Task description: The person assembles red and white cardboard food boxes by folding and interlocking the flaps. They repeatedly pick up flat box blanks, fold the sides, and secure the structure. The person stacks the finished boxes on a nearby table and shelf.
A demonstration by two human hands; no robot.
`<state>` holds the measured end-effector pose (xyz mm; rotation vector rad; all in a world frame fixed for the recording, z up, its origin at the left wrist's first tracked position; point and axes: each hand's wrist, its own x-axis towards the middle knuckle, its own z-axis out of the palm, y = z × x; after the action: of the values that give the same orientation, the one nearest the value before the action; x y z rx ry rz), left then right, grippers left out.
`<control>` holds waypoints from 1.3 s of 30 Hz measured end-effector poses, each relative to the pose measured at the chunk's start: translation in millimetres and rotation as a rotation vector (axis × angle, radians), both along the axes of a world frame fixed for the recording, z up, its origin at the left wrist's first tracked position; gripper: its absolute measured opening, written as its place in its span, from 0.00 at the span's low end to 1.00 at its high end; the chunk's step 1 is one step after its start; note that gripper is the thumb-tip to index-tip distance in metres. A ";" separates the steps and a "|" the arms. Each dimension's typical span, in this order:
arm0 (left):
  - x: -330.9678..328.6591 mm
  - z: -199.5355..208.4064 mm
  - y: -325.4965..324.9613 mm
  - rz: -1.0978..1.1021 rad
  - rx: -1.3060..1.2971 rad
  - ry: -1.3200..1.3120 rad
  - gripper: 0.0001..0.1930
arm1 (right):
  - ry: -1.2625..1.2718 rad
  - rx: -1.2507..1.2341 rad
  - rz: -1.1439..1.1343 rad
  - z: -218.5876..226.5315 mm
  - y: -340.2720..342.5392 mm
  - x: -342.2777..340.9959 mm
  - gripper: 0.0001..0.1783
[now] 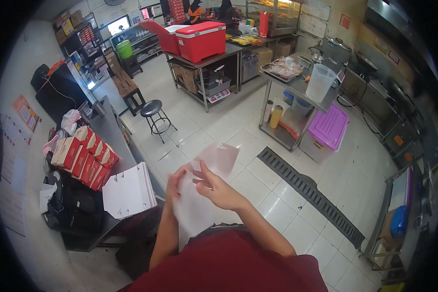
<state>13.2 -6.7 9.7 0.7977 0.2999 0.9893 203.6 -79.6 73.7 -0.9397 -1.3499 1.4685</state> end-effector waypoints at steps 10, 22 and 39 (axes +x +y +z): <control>23.9 44.2 -17.3 0.347 0.630 0.603 0.30 | 0.069 0.077 -0.494 -3.4 14.1 -9.0 0.18; 6.5 34.5 -11.2 -0.176 -0.034 -0.179 0.28 | 0.514 -0.021 -0.291 -13.7 24.3 0.8 0.11; 12.2 41.6 -15.6 0.770 -0.054 0.217 0.21 | 0.473 -0.088 -0.214 -5.0 57.5 -73.4 0.20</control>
<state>25.4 -22.2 51.3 0.7495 0.8590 1.6042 130.2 -22.0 68.7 -0.7059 -0.8216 1.4743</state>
